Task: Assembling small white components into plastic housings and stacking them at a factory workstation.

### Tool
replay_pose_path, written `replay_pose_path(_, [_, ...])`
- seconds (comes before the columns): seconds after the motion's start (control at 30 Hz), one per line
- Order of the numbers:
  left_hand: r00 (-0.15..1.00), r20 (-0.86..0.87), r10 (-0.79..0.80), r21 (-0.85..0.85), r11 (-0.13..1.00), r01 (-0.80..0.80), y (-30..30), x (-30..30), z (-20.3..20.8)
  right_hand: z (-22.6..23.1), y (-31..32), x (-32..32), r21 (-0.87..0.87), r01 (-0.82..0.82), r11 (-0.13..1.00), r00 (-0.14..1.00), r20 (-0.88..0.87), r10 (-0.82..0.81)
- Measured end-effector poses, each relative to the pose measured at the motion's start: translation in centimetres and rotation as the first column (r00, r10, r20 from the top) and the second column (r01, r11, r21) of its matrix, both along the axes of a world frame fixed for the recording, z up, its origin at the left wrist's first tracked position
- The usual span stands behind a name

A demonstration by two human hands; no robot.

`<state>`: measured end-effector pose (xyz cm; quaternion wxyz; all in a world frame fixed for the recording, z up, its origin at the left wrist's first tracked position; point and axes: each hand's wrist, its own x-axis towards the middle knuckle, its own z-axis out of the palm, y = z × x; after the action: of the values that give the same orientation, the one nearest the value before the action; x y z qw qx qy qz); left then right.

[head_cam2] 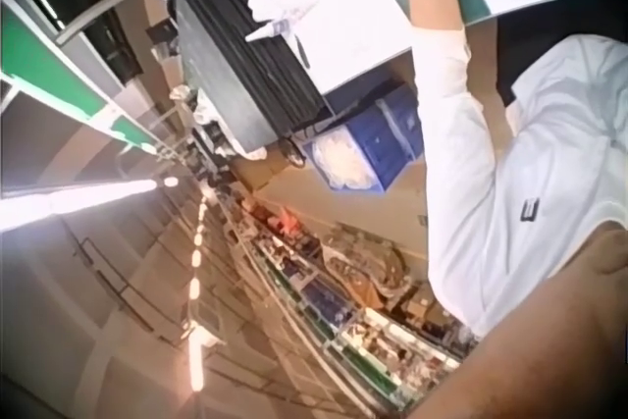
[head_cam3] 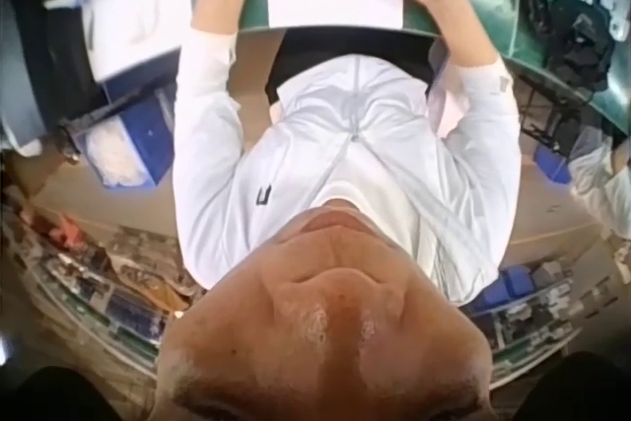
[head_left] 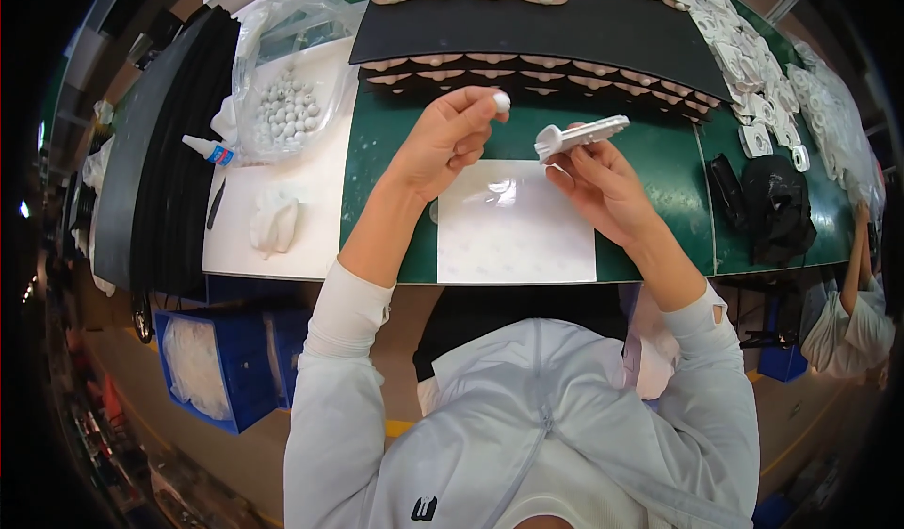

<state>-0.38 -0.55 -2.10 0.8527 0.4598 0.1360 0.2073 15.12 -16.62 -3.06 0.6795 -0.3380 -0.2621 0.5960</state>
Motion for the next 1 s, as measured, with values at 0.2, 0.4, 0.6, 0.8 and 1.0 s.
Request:
replay_pose_path(0.2, [0.998,-0.023,-0.057,0.025,0.998,0.058,-0.5,-0.1,0.4,1.0,0.1,1.8,0.199,0.054,0.978,0.974,0.205,-0.096])
replay_pose_path(0.4, [0.995,-0.098,-0.012,0.071,0.997,0.019,-0.9,0.3,0.5,3.3,-0.2,3.7,0.615,-0.226,0.756,-0.07,0.763,-0.642])
replay_pose_path(0.6, [0.995,-0.103,-0.017,0.092,0.995,0.026,-1.0,0.5,0.3,3.1,0.0,3.4,0.648,-0.304,0.699,-0.181,0.681,-0.71])
replay_pose_path(0.8, [0.992,-0.123,0.001,0.121,0.993,0.014,-1.4,0.8,0.6,0.9,0.5,2.2,0.444,0.196,0.874,0.624,0.631,-0.461])
replay_pose_path(1.0, [0.99,-0.131,0.044,0.189,0.982,-0.019,-1.7,0.8,0.7,0.1,1.2,1.4,0.057,0.235,0.97,0.941,0.238,-0.242])
